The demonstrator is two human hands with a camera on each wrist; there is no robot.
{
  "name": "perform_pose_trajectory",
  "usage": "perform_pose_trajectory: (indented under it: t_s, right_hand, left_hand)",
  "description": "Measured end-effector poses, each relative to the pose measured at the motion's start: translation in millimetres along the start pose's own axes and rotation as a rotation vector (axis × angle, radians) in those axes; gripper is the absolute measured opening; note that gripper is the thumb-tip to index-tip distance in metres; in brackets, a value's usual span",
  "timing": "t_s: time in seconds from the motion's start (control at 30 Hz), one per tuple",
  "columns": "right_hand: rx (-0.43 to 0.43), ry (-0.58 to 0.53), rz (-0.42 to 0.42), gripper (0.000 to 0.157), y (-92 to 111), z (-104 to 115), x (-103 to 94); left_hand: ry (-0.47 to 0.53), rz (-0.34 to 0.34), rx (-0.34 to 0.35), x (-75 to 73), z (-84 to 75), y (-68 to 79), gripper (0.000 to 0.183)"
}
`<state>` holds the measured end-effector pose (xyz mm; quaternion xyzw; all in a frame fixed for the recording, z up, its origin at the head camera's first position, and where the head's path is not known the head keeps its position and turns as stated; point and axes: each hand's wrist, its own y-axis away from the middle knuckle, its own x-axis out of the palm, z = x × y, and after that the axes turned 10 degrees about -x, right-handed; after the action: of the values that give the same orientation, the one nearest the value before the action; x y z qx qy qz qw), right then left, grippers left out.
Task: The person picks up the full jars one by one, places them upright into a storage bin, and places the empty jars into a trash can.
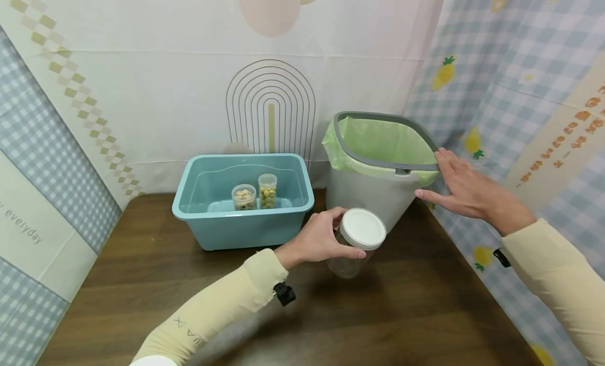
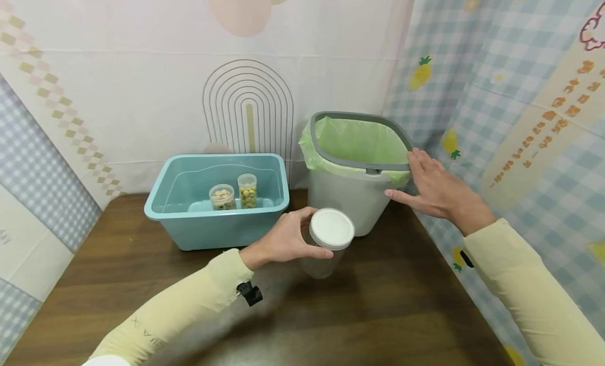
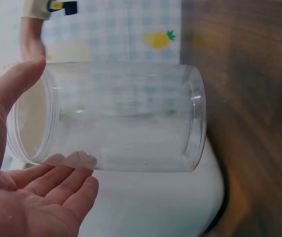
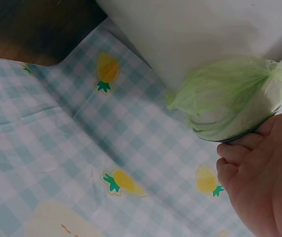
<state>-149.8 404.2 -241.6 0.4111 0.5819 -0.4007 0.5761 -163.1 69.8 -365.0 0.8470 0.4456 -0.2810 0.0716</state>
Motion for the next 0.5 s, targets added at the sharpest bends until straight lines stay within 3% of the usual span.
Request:
perform_pose_trajectory:
  t_s: [0.3, 0.5]
  right_hand:
    - [0.004, -0.010, 0.010, 0.107, -1, 0, 0.9]
    - [-0.008, -0.023, -0.016, 0.106, 0, -1, 2.3]
  left_hand:
    - [0.068, 0.022, -0.023, -46.5, -24.2, 8.4, 0.070]
    - [0.088, 0.021, -0.014, -75.3, -45.1, 4.8, 0.068]
